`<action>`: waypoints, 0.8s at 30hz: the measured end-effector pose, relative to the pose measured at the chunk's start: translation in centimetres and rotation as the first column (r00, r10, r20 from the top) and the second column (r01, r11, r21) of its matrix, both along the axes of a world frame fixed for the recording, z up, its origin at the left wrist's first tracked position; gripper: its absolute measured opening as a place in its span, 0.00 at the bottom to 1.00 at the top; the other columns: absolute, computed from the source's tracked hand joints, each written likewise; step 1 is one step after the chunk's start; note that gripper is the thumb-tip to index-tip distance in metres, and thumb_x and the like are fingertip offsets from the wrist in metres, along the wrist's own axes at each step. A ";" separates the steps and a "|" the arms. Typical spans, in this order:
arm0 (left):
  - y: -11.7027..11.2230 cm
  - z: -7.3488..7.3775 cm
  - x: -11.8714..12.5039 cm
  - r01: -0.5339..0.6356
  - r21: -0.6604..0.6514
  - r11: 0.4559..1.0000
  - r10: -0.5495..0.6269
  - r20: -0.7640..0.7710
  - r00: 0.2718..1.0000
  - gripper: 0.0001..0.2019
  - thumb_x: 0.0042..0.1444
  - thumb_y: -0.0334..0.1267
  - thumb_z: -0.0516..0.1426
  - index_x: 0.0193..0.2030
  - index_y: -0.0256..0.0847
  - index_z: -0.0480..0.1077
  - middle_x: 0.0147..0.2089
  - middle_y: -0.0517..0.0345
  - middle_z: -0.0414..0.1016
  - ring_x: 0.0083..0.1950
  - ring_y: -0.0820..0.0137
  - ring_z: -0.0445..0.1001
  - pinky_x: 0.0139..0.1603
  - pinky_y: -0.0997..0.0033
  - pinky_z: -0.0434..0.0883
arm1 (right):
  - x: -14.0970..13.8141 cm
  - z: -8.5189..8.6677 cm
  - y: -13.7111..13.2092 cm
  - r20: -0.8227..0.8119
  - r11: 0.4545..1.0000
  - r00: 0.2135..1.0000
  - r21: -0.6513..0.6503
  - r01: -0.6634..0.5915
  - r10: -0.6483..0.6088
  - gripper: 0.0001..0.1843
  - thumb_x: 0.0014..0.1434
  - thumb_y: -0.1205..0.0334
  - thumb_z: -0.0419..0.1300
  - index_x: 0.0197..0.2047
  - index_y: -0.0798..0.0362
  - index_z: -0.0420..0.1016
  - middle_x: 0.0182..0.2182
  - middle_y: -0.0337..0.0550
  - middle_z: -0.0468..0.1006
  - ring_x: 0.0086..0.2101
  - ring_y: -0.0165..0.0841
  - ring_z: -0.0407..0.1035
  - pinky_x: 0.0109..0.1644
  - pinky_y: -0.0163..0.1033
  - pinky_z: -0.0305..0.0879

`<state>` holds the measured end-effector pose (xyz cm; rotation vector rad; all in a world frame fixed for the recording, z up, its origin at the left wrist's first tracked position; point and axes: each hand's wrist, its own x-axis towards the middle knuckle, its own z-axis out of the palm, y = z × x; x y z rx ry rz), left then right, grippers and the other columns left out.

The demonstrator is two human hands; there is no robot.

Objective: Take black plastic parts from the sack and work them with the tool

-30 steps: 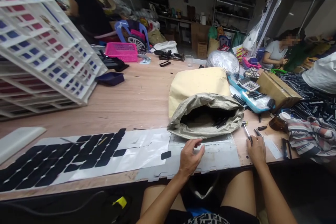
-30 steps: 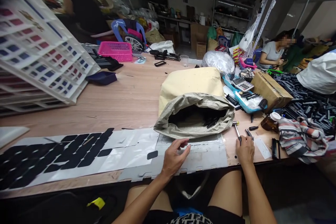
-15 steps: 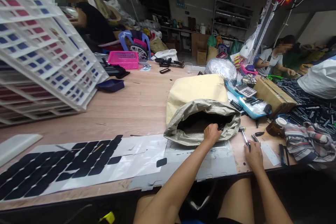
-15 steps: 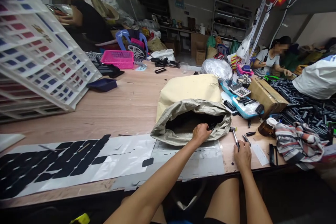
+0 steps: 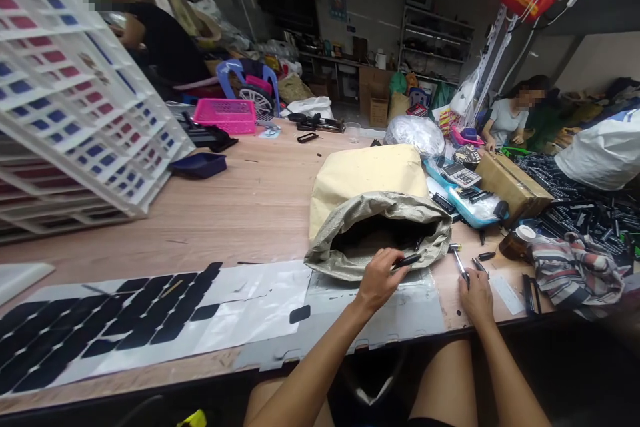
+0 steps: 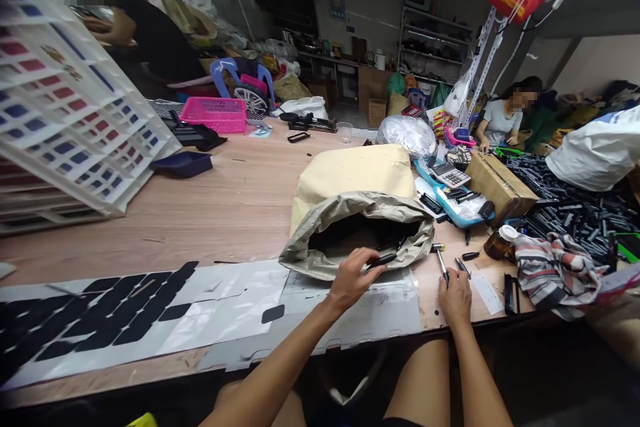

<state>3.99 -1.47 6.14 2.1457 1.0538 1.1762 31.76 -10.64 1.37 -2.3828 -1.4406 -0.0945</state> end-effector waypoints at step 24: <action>-1.4 -6.9 -6.8 -0.056 -0.194 0.979 0.025 -0.156 0.987 0.08 0.53 0.39 0.65 0.40 0.44 0.76 0.39 0.58 0.73 0.44 0.65 0.69 0.46 0.66 0.67 | 0.1 2.2 0.8 -0.296 0.973 0.947 0.152 0.174 -0.123 0.17 0.60 0.57 0.50 0.44 0.59 0.72 0.43 0.60 0.75 0.49 0.47 0.68 0.56 0.51 0.62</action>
